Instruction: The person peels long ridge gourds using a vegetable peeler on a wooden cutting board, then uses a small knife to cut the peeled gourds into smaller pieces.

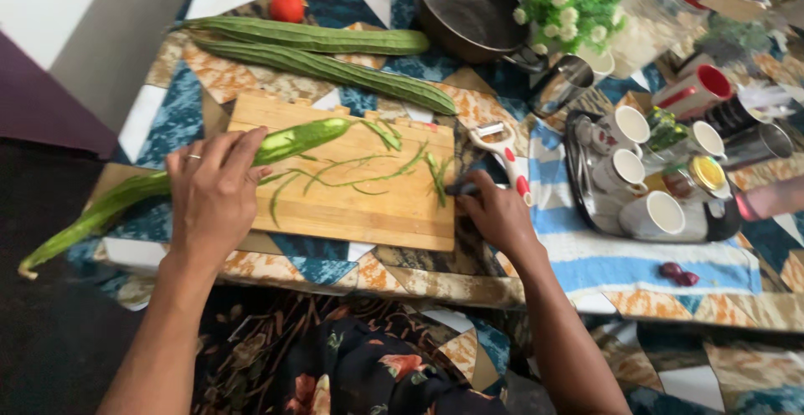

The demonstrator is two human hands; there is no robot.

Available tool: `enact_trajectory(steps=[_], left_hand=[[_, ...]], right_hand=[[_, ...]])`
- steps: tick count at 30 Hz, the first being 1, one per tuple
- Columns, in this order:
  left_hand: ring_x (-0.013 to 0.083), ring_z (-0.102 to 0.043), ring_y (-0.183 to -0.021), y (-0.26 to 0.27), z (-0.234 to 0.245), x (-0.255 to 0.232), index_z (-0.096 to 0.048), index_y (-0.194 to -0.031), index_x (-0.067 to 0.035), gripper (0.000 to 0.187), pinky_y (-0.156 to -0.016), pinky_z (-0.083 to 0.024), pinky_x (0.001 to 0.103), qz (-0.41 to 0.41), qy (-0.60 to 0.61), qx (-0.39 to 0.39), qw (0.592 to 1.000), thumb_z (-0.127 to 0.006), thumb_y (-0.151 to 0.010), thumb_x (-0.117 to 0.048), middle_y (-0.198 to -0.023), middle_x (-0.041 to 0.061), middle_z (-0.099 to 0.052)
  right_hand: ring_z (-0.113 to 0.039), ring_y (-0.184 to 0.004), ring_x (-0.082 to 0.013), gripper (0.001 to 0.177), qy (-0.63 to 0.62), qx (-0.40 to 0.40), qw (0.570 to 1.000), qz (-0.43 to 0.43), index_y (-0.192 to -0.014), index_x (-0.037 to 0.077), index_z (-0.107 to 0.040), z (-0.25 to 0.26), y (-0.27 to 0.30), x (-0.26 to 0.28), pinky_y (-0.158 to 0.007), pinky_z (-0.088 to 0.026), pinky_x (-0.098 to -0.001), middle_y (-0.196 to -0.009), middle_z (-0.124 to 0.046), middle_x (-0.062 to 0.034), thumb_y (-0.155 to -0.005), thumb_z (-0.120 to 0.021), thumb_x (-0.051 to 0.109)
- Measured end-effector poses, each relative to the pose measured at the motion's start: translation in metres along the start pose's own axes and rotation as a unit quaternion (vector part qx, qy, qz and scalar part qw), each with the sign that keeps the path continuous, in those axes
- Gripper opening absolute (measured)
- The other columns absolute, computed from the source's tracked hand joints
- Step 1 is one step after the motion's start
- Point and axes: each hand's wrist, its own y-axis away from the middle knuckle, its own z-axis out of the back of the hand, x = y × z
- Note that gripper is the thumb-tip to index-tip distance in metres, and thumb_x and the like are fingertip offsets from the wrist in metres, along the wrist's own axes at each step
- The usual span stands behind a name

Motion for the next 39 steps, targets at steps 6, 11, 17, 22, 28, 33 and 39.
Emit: enact_trajectory(steps=[6,11,17,22,28,33,39], left_hand=[[0.0263,-0.062,-0.11,0.011,0.013,0.013,-0.069,-0.133,-0.012,0.042,-0.098,-0.039,0.046,0.006,0.0,0.067,0.998,-0.072,-0.092,-0.014,-0.117,0.006,-0.069],[0.0243,-0.061,-0.11,0.01,0.005,0.012,-0.071,-0.125,-0.013,0.04,-0.097,-0.038,0.048,0.025,0.001,0.093,0.995,-0.073,-0.09,-0.031,-0.118,0.005,-0.069],[0.0203,-0.066,-0.109,-0.008,-0.038,-0.002,-0.072,-0.124,-0.016,0.039,-0.101,-0.043,0.048,-0.066,-0.027,0.05,0.996,-0.069,-0.093,-0.04,-0.118,0.004,-0.071],[0.0225,-0.066,-0.098,-0.007,-0.038,-0.011,-0.075,-0.112,-0.011,0.027,-0.085,-0.048,0.043,-0.018,0.046,0.033,0.998,-0.074,-0.091,-0.029,-0.103,0.003,-0.07],[0.0223,-0.065,-0.097,-0.006,-0.03,-0.016,-0.075,-0.11,-0.01,0.027,-0.084,-0.047,0.042,-0.037,0.044,-0.012,0.998,-0.076,-0.091,-0.029,-0.102,0.003,-0.069],[0.0214,-0.066,-0.096,-0.006,-0.031,-0.015,-0.075,-0.11,-0.011,0.027,-0.083,-0.047,0.04,-0.034,0.034,-0.006,0.999,-0.076,-0.091,-0.03,-0.101,0.002,-0.069],[0.0207,-0.066,-0.097,-0.006,-0.032,-0.014,-0.074,-0.11,-0.011,0.026,-0.083,-0.048,0.04,-0.037,0.031,-0.015,0.999,-0.076,-0.092,-0.03,-0.103,0.001,-0.069]], right_hand=[[-0.068,-0.075,-0.0165,0.04,-0.212,0.012,0.977,-0.031,-0.128,0.01,-0.067,0.017,0.039,0.017,-0.068,-0.055,-0.0329,-0.088,-0.075,-0.0086,-0.09,-0.072,0.021],[-0.066,-0.093,-0.0111,0.05,-0.451,0.085,0.884,0.091,-0.133,0.003,-0.064,0.018,0.051,0.02,-0.081,-0.056,-0.03,-0.115,-0.073,-0.0056,-0.089,-0.074,0.027],[-0.07,-0.074,-0.0137,0.031,-0.474,0.044,0.88,-0.003,-0.111,-0.004,-0.072,-0.027,0.031,0.062,-0.068,-0.061,-0.03,-0.095,-0.079,-0.0102,-0.093,-0.071,0.021],[-0.066,-0.07,-0.0169,0.052,-0.317,-0.035,0.948,0.018,-0.146,0.015,-0.06,-0.046,0.031,0.108,-0.063,-0.054,-0.0314,-0.083,-0.076,-0.0143,-0.094,-0.069,0.012],[-0.076,-0.084,-0.0269,0.038,-0.211,-0.116,0.955,0.175,-0.134,0.0,-0.063,-0.054,0.027,0.131,-0.072,-0.058,-0.0363,-0.1,-0.075,-0.0242,-0.097,-0.067,0.011],[-0.075,-0.078,-0.0323,0.039,-0.19,-0.126,0.958,0.177,-0.133,-0.001,-0.063,-0.055,0.023,0.136,-0.068,-0.058,-0.0386,-0.099,-0.074,-0.0243,-0.096,-0.066,0.009],[-0.072,-0.069,-0.0339,0.038,-0.143,-0.153,0.959,0.192,-0.133,-0.001,-0.063,-0.057,0.02,0.14,-0.062,-0.055,-0.0425,-0.086,-0.072,-0.0211,-0.096,-0.065,0.006]])
